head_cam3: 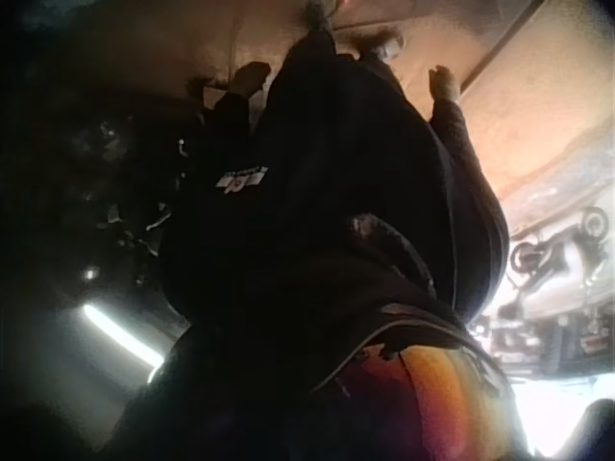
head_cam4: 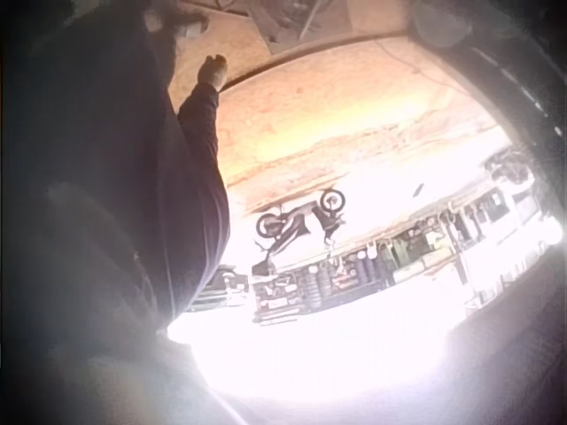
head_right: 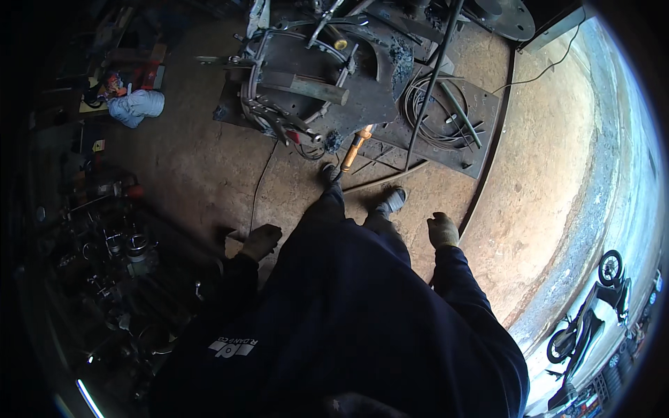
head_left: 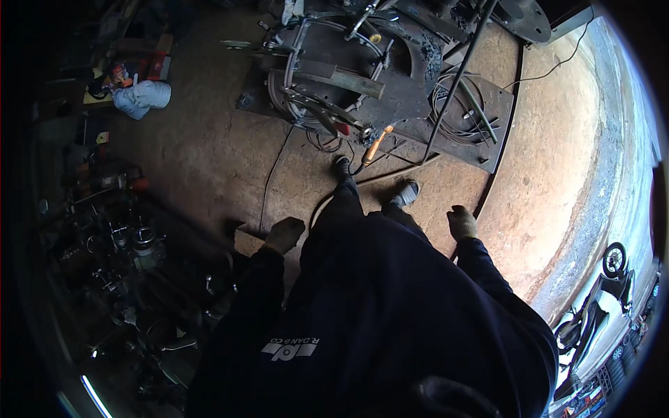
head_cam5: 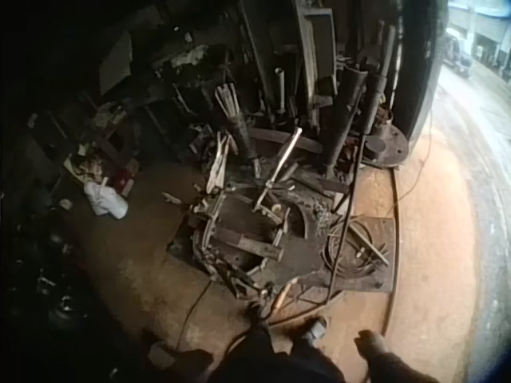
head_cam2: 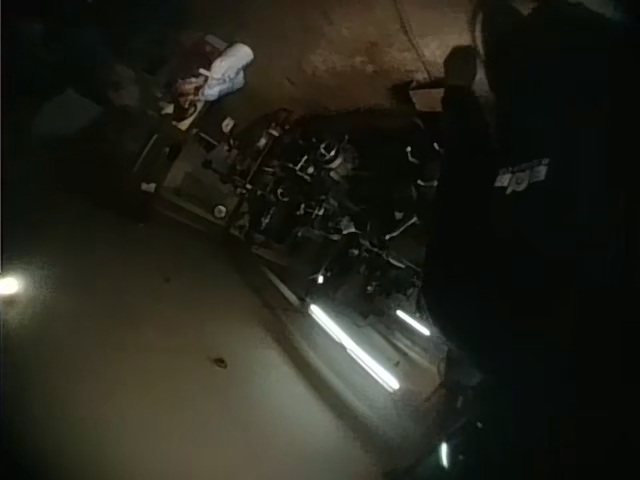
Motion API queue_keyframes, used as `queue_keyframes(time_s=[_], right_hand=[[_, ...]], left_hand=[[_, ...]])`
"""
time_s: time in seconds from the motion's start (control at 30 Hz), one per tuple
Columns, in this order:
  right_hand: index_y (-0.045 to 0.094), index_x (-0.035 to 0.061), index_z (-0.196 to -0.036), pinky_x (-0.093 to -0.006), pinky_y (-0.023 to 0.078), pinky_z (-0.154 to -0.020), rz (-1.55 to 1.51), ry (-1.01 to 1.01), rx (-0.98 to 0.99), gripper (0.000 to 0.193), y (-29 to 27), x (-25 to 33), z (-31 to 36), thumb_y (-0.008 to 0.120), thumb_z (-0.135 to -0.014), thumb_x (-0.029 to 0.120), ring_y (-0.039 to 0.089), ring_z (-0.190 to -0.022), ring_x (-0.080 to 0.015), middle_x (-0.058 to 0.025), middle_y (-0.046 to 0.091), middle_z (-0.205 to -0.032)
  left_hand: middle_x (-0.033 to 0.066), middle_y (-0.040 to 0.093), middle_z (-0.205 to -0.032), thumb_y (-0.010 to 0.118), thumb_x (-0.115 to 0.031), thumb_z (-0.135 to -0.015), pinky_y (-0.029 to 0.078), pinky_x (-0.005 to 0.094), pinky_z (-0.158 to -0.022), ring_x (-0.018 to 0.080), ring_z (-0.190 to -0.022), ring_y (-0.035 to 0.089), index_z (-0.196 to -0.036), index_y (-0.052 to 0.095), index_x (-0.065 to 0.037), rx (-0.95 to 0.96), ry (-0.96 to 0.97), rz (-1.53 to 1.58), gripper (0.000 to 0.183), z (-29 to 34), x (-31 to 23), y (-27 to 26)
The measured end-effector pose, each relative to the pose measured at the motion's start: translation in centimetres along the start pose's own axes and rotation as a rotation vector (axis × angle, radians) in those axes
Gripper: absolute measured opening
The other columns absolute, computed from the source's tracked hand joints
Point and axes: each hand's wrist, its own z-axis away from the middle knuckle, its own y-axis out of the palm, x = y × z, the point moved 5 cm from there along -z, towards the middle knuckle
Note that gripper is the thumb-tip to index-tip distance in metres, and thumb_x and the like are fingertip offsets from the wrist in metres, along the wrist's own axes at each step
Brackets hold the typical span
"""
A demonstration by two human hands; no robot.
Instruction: The person welds components onto a curved metal plate, secures a rod with clamps, and grinds the metal surface using an angle grinder.
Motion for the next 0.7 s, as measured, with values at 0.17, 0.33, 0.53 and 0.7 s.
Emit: queue_keyframes(time_s=[0.17, 0.33, 0.53, 0.7], right_hand=[[0.07, 0.0089, -0.119, -0.039, 0.055, -0.088, -0.255, -0.207, -0.372, 0.036, -7.1, 7.2, -1.8, 0.069, -0.091, 0.033, 0.071, -0.1, -0.0302, -0.0148, 0.074, -0.111], [0.066, 0.0051, -0.125, -0.0288, 0.051, -0.071, -0.663, -0.422, -0.391, 0.033, -13.2, 18.6, -2.4, 0.07, -0.095, 0.019, 0.062, -0.078, -0.0106, -0.0035, 0.072, -0.094], [0.065, 0.0038, -0.127, -0.0262, 0.049, -0.066, -0.671, -0.167, -0.392, 0.035, -11.3, 20.3, 0.0, 0.068, -0.096, 0.019, 0.058, -0.073, -0.0084, -0.0016, 0.068, -0.092], [0.067, 0.0062, -0.123, -0.0254, 0.049, -0.061, -0.675, 0.038, -0.319, 0.034, -6.3, 19.9, 3.5, 0.069, -0.095, 0.024, 0.059, -0.067, -0.0084, -0.0008, 0.067, -0.085]], left_hand=[[0.0152, 0.072, -0.097, 0.058, -0.04, -0.093, 0.054, 0.0385, -0.08, 0.0263, -0.087, 0.07, -0.111, 0.07, -0.007, -0.058, -0.282, 0.254, 0.039, -3.7, -0.5, -4.3], [0.0135, 0.072, -0.099, 0.06, -0.037, -0.096, 0.054, 0.0393, -0.083, 0.0287, -0.09, 0.07, -0.113, 0.07, -0.008, -0.325, -0.15, 0.213, 0.035, -7.2, -0.9, -13.4], [0.014, 0.073, -0.109, 0.064, -0.025, -0.096, 0.056, 0.0374, -0.086, 0.0324, -0.098, 0.07, -0.115, 0.069, -0.007, -0.989, 0.446, 0.043, 0.027, -11.1, -8.5, -30.9], [0.0185, 0.068, -0.12, 0.063, -0.018, -0.095, 0.053, 0.0397, -0.096, 0.0356, -0.113, 0.065, -0.123, 0.065, -0.004, -0.647, 0.688, 0.098, 0.032, -19.8, -12.2, -37.0]])
